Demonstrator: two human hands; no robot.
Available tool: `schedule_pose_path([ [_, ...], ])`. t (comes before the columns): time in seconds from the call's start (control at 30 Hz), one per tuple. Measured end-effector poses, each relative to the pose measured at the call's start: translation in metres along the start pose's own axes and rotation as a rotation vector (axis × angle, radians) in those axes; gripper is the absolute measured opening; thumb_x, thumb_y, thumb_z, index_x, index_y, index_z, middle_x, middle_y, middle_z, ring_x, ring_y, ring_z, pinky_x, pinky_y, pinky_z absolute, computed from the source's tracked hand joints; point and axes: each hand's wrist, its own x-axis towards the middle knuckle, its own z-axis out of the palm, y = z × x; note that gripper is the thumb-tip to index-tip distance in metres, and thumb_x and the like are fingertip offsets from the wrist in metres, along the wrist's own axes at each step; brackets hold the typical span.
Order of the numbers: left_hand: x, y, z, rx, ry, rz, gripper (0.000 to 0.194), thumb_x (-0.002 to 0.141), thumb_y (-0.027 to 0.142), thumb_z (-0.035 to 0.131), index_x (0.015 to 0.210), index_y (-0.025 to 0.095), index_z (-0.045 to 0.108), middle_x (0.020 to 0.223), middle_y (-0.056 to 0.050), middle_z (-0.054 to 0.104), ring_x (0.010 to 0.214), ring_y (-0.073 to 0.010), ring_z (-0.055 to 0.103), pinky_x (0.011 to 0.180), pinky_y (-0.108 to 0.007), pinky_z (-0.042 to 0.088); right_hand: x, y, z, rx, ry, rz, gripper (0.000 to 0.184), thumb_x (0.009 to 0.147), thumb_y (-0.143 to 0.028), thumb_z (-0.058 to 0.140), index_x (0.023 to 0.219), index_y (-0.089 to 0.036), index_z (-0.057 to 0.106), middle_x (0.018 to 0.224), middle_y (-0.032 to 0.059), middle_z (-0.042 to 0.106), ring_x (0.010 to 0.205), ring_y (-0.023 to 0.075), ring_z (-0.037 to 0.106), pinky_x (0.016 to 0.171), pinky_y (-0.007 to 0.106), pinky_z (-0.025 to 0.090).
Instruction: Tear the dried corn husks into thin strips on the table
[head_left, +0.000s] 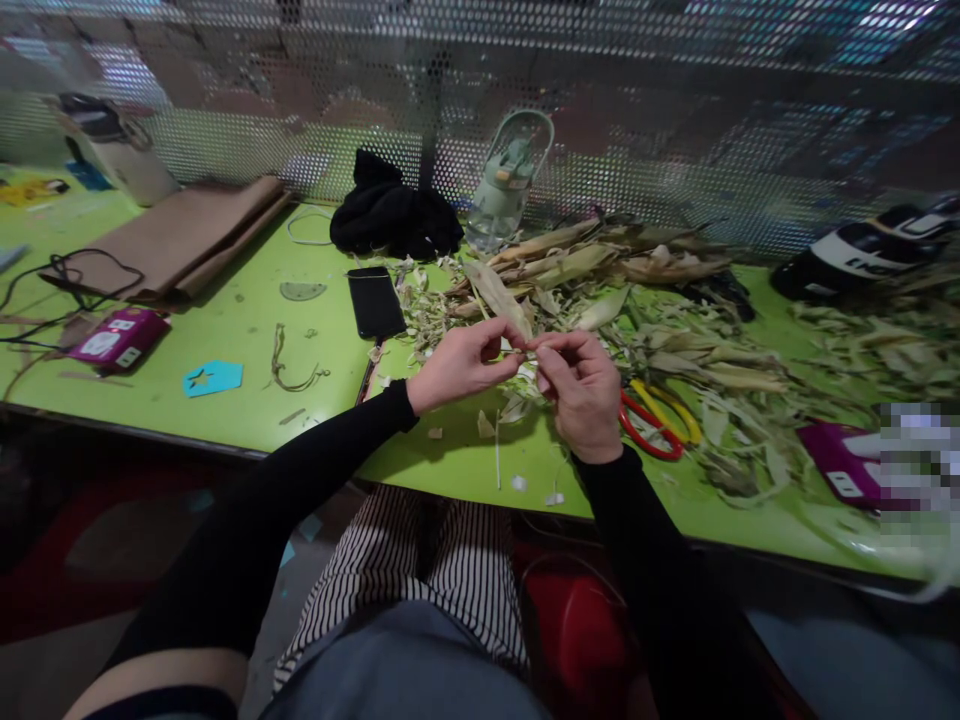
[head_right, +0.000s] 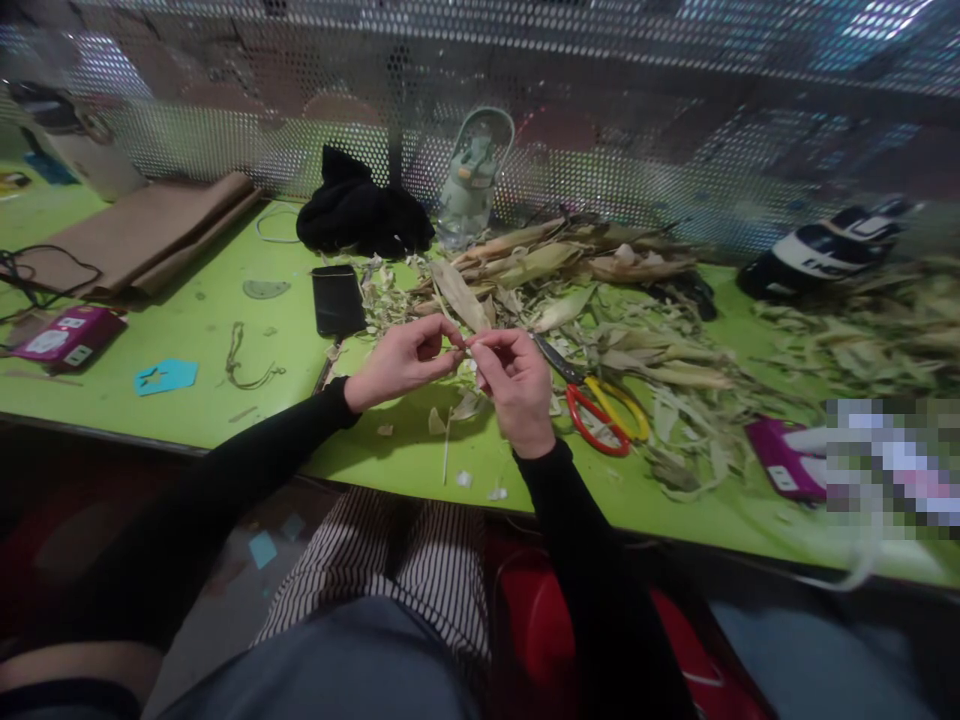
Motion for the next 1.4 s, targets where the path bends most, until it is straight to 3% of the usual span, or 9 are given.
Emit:
schedule_pose_path([
  [0.43, -0.001, 0.006, 0.004, -0.066, 0.068, -0.06, 0.009, 0.083, 0.022, 0.058, 0.083, 0.019, 0.05, 0.063, 0.006, 0.048, 0.055, -0.0067, 0.037, 0.057, -0.022, 0.031, -0.004, -0.001, 0.011, 0.084, -0.03, -0.029, 0.035, 0.09, -0.056, 0.066, 0.091, -0.027, 0.046, 0.102, 0.0002, 0.067, 0.05, 0.006, 0.05, 0.042, 0.022, 0.041],
  [0.7, 0.002, 0.001, -0.005, -0.201, -0.085, -0.142, 0.007, 0.086, 0.017, 0.054, 0.093, 0.016, 0.057, 0.069, 0.005, 0.046, 0.061, -0.0086, 0.038, 0.057, -0.024, 0.031, 0.002, 0.009, 0.007, 0.003, 0.032, -0.085, 0.03, 0.092, -0.055, 0.063, 0.094, -0.028, 0.05, 0.097, 0.0005, 0.064, 0.069, 0.0119, 0.062, 0.064, 0.027, 0.057],
  [0.83, 0.008, -0.013, -0.004, -0.166, -0.091, -0.154, 0.005, 0.088, 0.021, 0.056, 0.088, 0.016, 0.055, 0.07, 0.004, 0.049, 0.062, -0.0087, 0.039, 0.06, -0.024, 0.031, 0.006, 0.018, 0.005, 0.03, -0.034, -0.022, 0.029, 0.091, -0.053, 0.065, 0.094, -0.027, 0.052, 0.093, -0.0004, 0.065, 0.074, 0.0131, 0.064, 0.075, 0.03, 0.059],
  [0.93, 0.01, -0.023, -0.003, -0.026, -0.127, -0.169, 0.004, 0.084, 0.019, 0.057, 0.082, 0.017, 0.054, 0.067, 0.005, 0.048, 0.061, -0.0093, 0.041, 0.061, -0.025, 0.03, 0.008, 0.02, -0.002, -0.027, -0.154, 0.05, 0.024, 0.09, -0.046, 0.068, 0.091, -0.025, 0.056, 0.088, -0.0008, 0.064, 0.075, 0.0133, 0.063, 0.075, 0.029, 0.056],
  [1.13, 0.009, -0.026, -0.006, 0.155, -0.376, -0.227, 0.006, 0.081, 0.021, 0.059, 0.078, 0.018, 0.055, 0.07, 0.003, 0.056, 0.063, -0.0108, 0.046, 0.063, -0.025, 0.033, 0.005, 0.018, -0.026, -0.305, -0.437, 0.083, 0.015, 0.09, -0.037, 0.066, 0.088, -0.022, 0.062, 0.08, 0.0002, 0.063, 0.073, 0.0161, 0.058, 0.069, 0.031, 0.048],
  [1.27, 0.007, -0.028, -0.004, 0.219, -0.433, -0.258, 0.004, 0.081, 0.019, 0.061, 0.082, 0.018, 0.057, 0.074, 0.001, 0.059, 0.065, -0.0117, 0.05, 0.064, -0.025, 0.036, 0.002, 0.019, -0.033, -0.463, -0.484, 0.032, 0.012, 0.089, -0.033, 0.065, 0.087, -0.022, 0.064, 0.086, 0.0029, 0.066, 0.076, 0.019, 0.06, 0.069, 0.033, 0.046],
  [1.4, 0.006, -0.032, -0.001, 0.304, -0.349, -0.243, 0.01, 0.083, 0.024, 0.062, 0.091, 0.017, 0.059, 0.077, 0.0, 0.061, 0.068, -0.0131, 0.052, 0.065, -0.026, 0.037, 0.0, 0.019, -0.027, -0.437, -0.453, 0.006, 0.009, 0.088, -0.031, 0.065, 0.085, -0.022, 0.063, 0.087, 0.0031, 0.065, 0.076, 0.0189, 0.06, 0.07, 0.033, 0.046],
])
